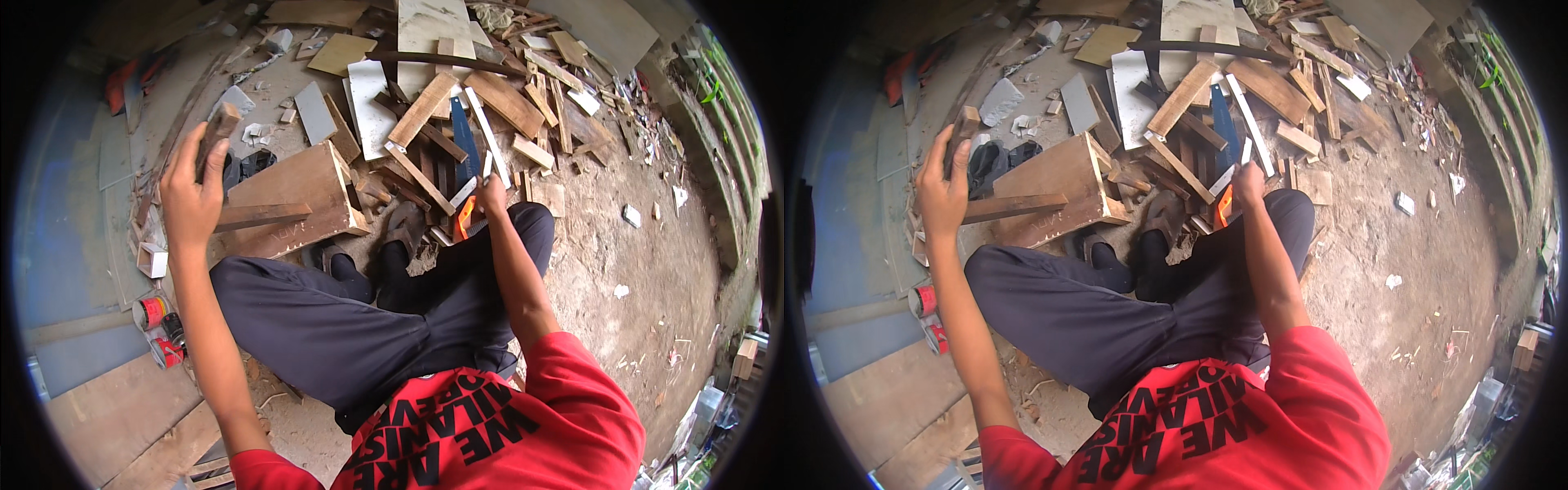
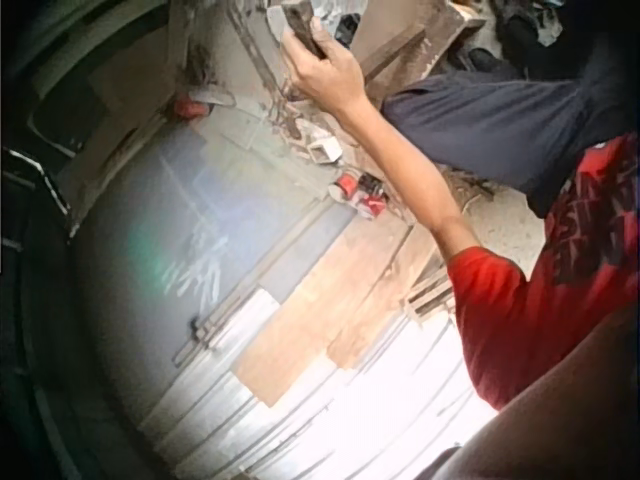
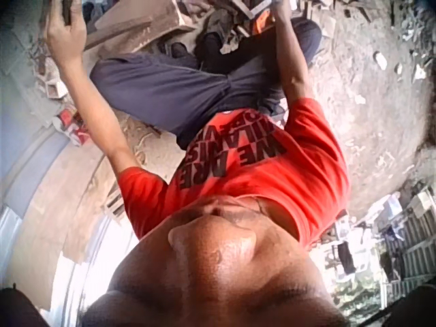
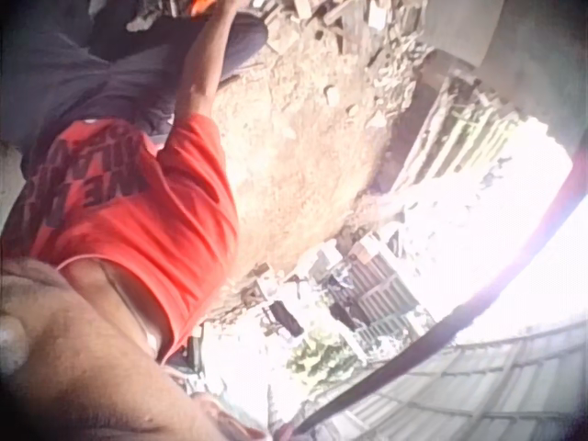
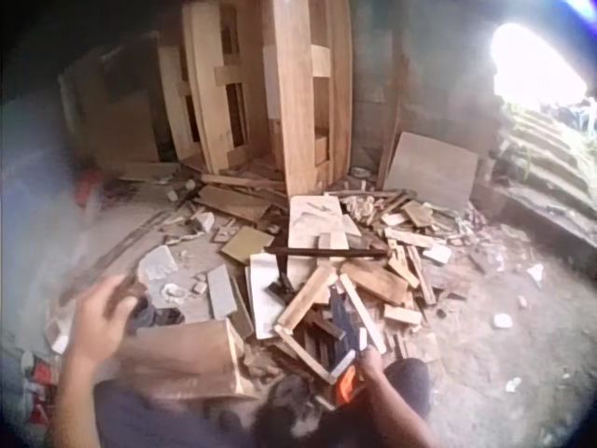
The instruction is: The person sits on the floor and assembles a small wooden frame using a hammer and nails. They align the pieces, hammer nails into the joints, and repeatedly check the fit of the components.
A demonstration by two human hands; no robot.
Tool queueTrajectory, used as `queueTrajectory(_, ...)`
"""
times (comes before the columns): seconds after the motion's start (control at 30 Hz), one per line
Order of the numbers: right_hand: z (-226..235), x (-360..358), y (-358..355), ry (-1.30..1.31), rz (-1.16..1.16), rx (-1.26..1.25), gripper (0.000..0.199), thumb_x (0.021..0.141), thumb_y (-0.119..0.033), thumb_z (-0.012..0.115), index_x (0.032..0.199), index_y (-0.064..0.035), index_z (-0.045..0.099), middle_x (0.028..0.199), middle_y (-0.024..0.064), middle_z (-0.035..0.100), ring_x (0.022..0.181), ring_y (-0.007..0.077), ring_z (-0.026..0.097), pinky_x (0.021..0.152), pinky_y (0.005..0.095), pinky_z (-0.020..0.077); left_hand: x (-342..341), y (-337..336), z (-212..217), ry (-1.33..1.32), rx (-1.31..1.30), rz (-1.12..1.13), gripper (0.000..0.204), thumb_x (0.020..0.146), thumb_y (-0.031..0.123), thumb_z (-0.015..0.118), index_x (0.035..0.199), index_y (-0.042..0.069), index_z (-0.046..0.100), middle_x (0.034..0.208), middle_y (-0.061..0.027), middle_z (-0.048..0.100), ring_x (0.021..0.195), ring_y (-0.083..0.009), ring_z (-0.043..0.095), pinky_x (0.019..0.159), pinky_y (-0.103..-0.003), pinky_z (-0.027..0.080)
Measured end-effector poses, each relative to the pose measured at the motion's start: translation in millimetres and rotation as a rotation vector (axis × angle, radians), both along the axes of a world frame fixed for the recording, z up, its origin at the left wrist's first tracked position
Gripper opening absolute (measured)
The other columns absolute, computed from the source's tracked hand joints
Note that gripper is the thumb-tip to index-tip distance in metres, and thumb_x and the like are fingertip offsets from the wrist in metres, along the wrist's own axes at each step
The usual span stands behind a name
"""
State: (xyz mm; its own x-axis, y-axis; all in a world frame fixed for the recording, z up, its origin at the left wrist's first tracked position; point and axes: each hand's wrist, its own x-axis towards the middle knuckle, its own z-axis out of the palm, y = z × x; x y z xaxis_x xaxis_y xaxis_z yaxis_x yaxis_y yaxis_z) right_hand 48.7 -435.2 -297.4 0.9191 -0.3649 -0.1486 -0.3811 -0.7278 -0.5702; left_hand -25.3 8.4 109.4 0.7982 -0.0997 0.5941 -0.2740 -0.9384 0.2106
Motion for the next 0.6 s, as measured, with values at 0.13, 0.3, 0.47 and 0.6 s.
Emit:
queueTrajectory(0.13,16.0,-5.8,51.6,-0.329,-0.012,-0.413,0.041,0.089,-0.031,0.069,0.113,-0.0006,0.058,0.119,0.0233,0.058,0.108,0.0440,0.057,0.088,0.0489,0.0493,10.5,3.2,7.1,0.029,-0.021,0.030,0.038,0.096,0.032,0.063,0.117,0.000,0.063,0.107,-0.0207,0.069,0.099,-0.0357,0.067,0.086,-0.039,0.051)
queueTrajectory(0.3,-25.1,21.1,71.0,-0.188,0.411,0.027,0.030,0.087,-0.016,0.064,0.107,0.0035,0.055,0.104,0.0286,0.061,0.097,0.0464,0.060,0.085,0.0524,0.0494,32.1,-14.6,5.2,0.086,0.005,-0.003,0.037,0.094,0.030,0.066,0.116,0.000,0.064,0.107,-0.0197,0.069,0.099,-0.0345,0.068,0.086,-0.039,0.051)
queueTrajectory(0.47,-49.2,15.8,92.7,-0.249,0.252,-0.008,0.026,0.087,-0.011,0.062,0.106,0.0050,0.053,0.102,0.0291,0.059,0.097,0.0460,0.060,0.084,0.0516,0.0505,32.0,-18.9,-4.0,-0.003,-0.017,0.059,0.036,0.094,0.029,0.065,0.116,0.001,0.064,0.106,-0.0190,0.070,0.100,-0.0329,0.068,0.087,-0.038,0.051)
queueTrajectory(0.6,-28.2,31.9,102.3,-0.136,0.275,-0.170,0.021,0.087,-0.004,0.055,0.104,0.0076,0.053,0.104,0.0269,0.060,0.098,0.0412,0.065,0.081,0.0452,0.0566,17.5,-31.5,2.1,0.085,-0.094,0.054,0.035,0.092,0.027,0.068,0.115,0.000,0.065,0.104,-0.0165,0.070,0.097,-0.0268,0.068,0.088,-0.036,0.050)
